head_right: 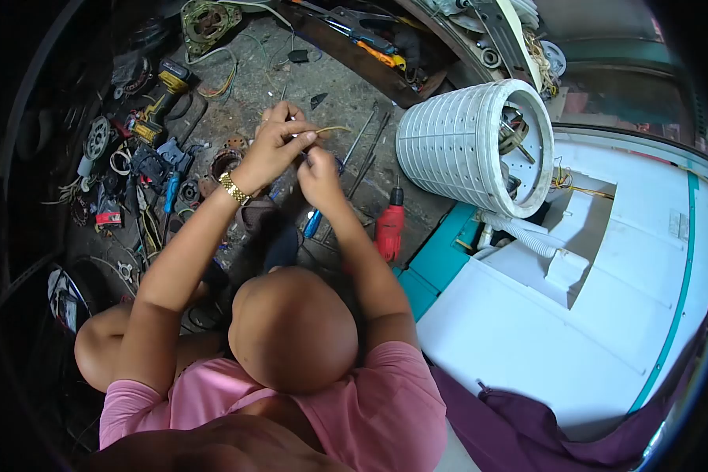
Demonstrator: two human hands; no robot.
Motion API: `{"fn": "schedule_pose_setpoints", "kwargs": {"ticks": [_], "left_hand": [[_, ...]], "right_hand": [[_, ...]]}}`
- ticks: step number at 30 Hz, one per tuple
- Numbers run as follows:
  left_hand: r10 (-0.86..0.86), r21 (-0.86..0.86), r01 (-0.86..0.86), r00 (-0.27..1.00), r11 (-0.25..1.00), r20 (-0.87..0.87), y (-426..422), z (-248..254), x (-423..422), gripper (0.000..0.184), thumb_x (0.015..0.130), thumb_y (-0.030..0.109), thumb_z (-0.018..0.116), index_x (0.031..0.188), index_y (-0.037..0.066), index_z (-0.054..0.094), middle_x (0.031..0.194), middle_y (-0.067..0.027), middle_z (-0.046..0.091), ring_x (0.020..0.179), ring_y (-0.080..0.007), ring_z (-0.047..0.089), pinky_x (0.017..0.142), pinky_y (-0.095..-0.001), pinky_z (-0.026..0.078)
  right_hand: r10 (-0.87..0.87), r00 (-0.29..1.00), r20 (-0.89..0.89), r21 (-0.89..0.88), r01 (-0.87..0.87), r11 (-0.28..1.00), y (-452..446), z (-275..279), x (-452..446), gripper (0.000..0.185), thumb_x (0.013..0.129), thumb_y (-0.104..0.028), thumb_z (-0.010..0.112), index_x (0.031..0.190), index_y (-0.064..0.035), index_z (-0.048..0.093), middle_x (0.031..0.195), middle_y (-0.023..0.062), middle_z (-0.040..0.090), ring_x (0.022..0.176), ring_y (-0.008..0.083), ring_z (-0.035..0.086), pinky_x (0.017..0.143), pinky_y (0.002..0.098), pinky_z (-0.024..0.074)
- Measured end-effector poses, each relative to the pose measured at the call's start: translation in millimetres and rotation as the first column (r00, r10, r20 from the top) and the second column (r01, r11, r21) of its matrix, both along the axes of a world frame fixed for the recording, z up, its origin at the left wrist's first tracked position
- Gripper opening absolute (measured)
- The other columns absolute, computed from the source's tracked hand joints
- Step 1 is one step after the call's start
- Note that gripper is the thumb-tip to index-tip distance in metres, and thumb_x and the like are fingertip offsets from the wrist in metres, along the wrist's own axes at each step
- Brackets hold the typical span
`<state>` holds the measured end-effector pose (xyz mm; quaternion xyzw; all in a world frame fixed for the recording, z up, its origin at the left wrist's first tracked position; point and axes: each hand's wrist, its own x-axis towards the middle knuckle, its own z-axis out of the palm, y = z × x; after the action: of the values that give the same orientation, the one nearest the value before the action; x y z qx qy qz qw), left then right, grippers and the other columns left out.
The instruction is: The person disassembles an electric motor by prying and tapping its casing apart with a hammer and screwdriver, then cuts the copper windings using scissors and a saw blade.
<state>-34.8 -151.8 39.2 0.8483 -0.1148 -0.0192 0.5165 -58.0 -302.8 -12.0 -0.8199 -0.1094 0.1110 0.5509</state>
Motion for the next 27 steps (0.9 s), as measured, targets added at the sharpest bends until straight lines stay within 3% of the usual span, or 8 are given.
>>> {"fn": "schedule_pose_setpoints", "kwargs": {"ticks": [2,5,7,12,15,18,22,27], "left_hand": [[0.070,-0.041,-0.065,0.988,0.997,0.137,4,10,-8,0.030,0.085,0.024,0.065,0.112,0.010,0.066,0.103,-0.0073,0.052,0.105,-0.0260,0.045,0.097,-0.0381,0.033],[0.241,-0.009,-0.242,0.959,0.970,0.147,40,-24,-10,0.040,0.083,0.024,0.067,0.117,0.006,0.059,0.114,-0.0123,0.055,0.108,-0.0311,0.051,0.093,-0.0415,0.040],[0.349,0.410,-0.337,0.936,0.848,0.048,65,-70,-25,0.049,0.080,0.029,0.069,0.118,0.001,0.055,0.115,-0.0168,0.056,0.108,-0.0326,0.053,0.091,-0.0441,0.041],[0.160,0.761,0.005,0.977,0.649,-0.143,83,-134,-64,0.070,0.074,0.034,0.072,0.127,-0.001,0.041,0.106,-0.0201,0.062,0.106,-0.0328,0.057,0.093,-0.0464,0.040],[0.153,0.699,0.038,0.966,0.714,-0.209,90,-144,-73,0.073,0.074,0.031,0.071,0.130,-0.003,0.036,0.091,-0.0173,0.067,0.092,-0.0324,0.063,0.096,-0.0458,0.038],[0.141,0.670,-0.010,0.980,0.742,-0.142,96,-153,-79,0.072,0.076,0.031,0.069,0.130,0.000,0.034,0.087,-0.0175,0.066,0.089,-0.0331,0.063,0.092,-0.0434,0.038],[0.055,0.736,0.003,0.997,0.676,-0.055,96,-162,-84,0.056,0.077,0.033,0.068,0.117,0.000,0.048,0.091,-0.0173,0.066,0.090,-0.0314,0.064,0.096,-0.0442,0.037],[0.118,0.731,0.045,0.978,0.681,-0.170,100,-143,-77,0.029,0.081,0.036,0.064,0.088,0.008,0.065,0.077,-0.0124,0.068,0.080,-0.0309,0.066,0.098,-0.0502,0.032]], "right_hand": [[-0.194,0.977,-0.087,0.200,0.208,0.958,-4,65,-1,0.021,0.095,-0.013,0.046,0.104,0.0024,0.057,0.080,0.0051,0.058,0.059,0.0100,0.053,0.053,0.0255,0.0474],[-0.470,0.748,0.469,0.004,0.530,0.848,-77,143,27,0.025,0.099,-0.017,0.043,0.103,0.0006,0.059,0.068,0.0035,0.054,0.059,0.0102,0.054,0.051,0.0272,0.0451],[-0.528,0.531,0.662,0.020,0.692,0.722,-138,187,60,0.025,0.097,-0.012,0.043,0.107,-0.0007,0.063,0.064,0.0012,0.049,0.053,0.0092,0.045,0.051,0.0255,0.0375],[0.172,0.563,0.808,-0.583,0.805,0.106,-229,156,75,0.027,0.091,-0.017,0.055,0.112,-0.0017,0.060,0.097,0.0178,0.059,0.088,0.0267,0.058,0.076,0.0409,0.0449],[-0.223,0.469,0.854,-0.275,0.772,0.573,-165,113,21,0.024,0.086,-0.016,0.059,0.103,0.0010,0.061,0.099,0.0198,0.058,0.093,0.0323,0.056,0.082,0.0451,0.0423],[-0.199,0.904,0.377,-0.497,0.380,0.780,-99,16,-31,0.019,0.080,-0.010,0.062,0.095,-0.0002,0.063,0.089,0.0165,0.061,0.089,0.0351,0.058,0.079,0.0449,0.0441],[0.041,0.988,0.147,-0.841,0.103,0.531,-81,-111,-77,0.047,0.078,-0.011,0.061,0.124,-0.0029,0.051,0.110,0.0215,0.059,0.100,0.0385,0.057,0.086,0.0447,0.0475],[0.028,0.988,-0.149,-0.819,-0.139,0.556,-80,-102,-83,0.041,0.082,-0.012,0.060,0.122,-0.0041,0.052,0.101,0.0203,0.061,0.090,0.0379,0.062,0.078,0.0452,0.0500]]}}
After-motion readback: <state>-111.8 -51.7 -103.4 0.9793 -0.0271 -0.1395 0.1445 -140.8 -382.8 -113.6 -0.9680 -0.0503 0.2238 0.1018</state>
